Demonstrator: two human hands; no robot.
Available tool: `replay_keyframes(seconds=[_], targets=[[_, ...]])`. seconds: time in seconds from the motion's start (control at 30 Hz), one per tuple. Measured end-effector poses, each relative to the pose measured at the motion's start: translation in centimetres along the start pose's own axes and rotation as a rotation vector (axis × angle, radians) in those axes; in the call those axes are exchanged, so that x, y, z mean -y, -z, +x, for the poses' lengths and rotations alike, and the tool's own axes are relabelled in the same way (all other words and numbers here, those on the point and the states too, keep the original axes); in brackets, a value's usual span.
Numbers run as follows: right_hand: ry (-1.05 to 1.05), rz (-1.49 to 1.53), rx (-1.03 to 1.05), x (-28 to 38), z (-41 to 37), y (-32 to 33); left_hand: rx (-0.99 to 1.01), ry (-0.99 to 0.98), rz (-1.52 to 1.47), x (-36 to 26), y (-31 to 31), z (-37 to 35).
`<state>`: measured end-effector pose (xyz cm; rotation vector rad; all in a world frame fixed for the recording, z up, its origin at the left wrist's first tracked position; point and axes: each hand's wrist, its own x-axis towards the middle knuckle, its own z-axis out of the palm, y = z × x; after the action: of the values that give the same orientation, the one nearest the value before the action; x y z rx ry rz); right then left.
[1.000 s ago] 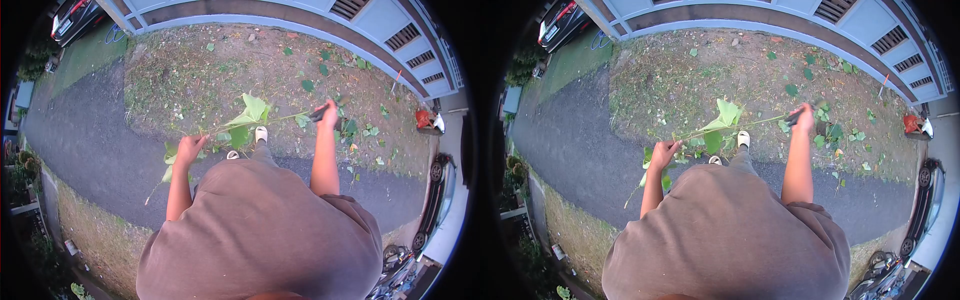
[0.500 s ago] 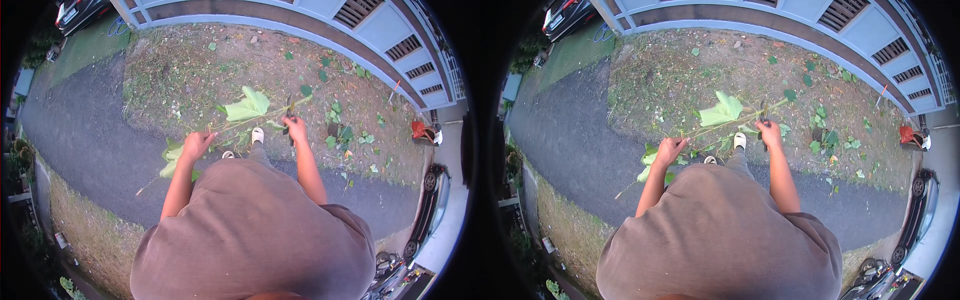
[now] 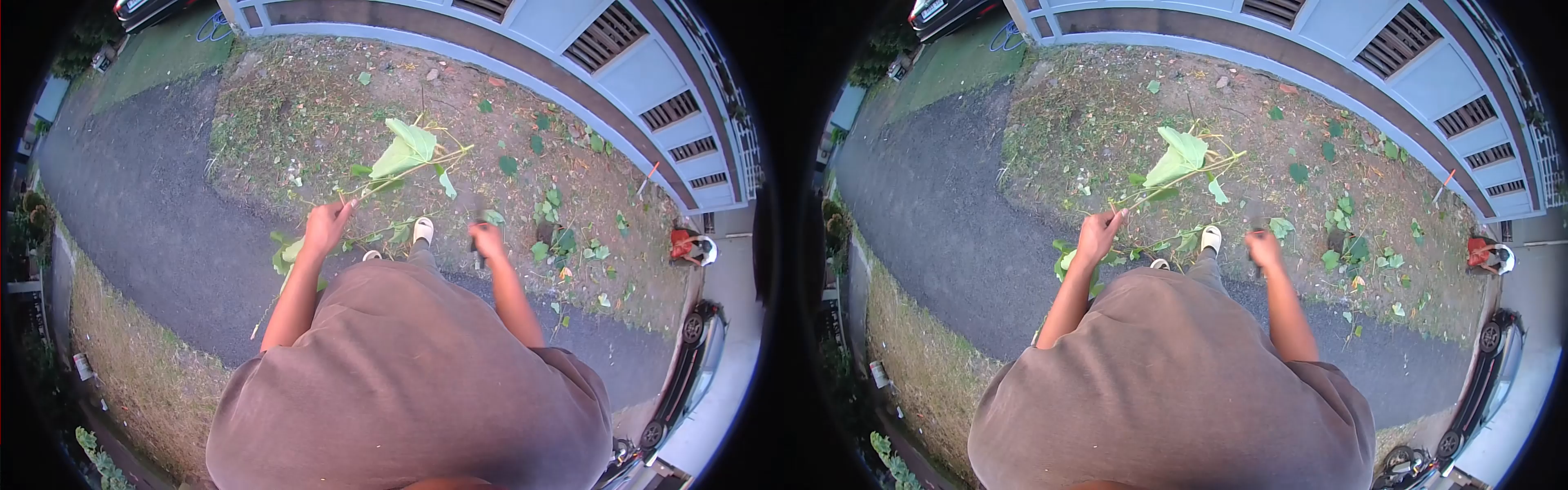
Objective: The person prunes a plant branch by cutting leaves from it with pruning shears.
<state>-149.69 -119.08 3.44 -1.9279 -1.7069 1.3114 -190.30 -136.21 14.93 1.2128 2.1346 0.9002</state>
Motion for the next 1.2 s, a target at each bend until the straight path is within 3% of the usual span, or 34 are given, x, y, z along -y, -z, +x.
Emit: replay_keyframes(seconds=[0.03, 0.13, 0.2, 0.23, 0.3, 0.43, 0.5, 0.53, 0.6, 0.7, 0.73, 0.8, 0.9, 1.1, 1.2], targets=[[0.08, -0.096, 0.071, 1.4, -1.3, -2.4, 0.004, -0.002, -0.003, -0.2, -0.3, -0.1], [0.181, 0.001, 0.12, 5.8, -2.1, -5.8, 0.135, -0.192, 0.134, -0.9, -0.8, -0.3], [-0.114, 0.42, -0.038, 7.1, -0.2, -7.1, 0.149, -0.187, 0.129, -1.4, -1.2, -0.6], [0.032, 0.612, 0.022, 10.8, -2.1, -4.8, 0.158, -0.179, 0.12, -1.6, -1.3, -0.9], [-0.113, 0.978, -0.059, 11.4, -0.6, -3.4, 0.178, -0.203, 0.121, -2.4, -1.4, -0.7], [-0.055, 1.445, -0.253, 8.9, 4.0, 3.2, 0.153, -0.133, 0.105, 0.1, -1.7, 0.3], [-0.217, 1.375, -0.326, 8.8, 3.2, 5.2, 0.112, -0.066, 0.061, 0.4, -1.0, 0.8], [-0.203, 1.306, -0.233, 6.8, 3.8, 5.1, 0.083, -0.003, 0.014, 0.5, -0.7, 1.0], [-0.249, 0.877, 0.044, 6.0, 1.8, 4.6, 0.073, 0.002, 0.009, 0.6, -0.2, 1.5], [0.023, 0.137, 0.296, 3.6, 0.6, -0.2, 0.118, -0.015, 0.006, -0.5, -0.3, 2.0], [0.129, 0.021, 0.339, 2.7, 0.6, -2.4, 0.159, -0.029, 0.011, -1.0, -0.6, 2.1], [0.337, -0.233, 0.236, 8.7, -3.6, -4.3, 0.227, -0.096, 0.037, -1.6, -1.4, 1.9], [0.263, -0.156, 0.174, 14.8, -5.1, -4.8, 0.281, -0.159, 0.029, -2.2, -2.0, 2.1], [0.146, 0.177, 0.145, 14.5, -5.0, -6.3, 0.22, -0.154, -0.023, -4.3, -0.3, 2.9], [0.166, 0.137, 0.146, 14.5, -5.2, -6.9, 0.297, -0.189, -0.008, -4.3, 0.5, 2.5]])
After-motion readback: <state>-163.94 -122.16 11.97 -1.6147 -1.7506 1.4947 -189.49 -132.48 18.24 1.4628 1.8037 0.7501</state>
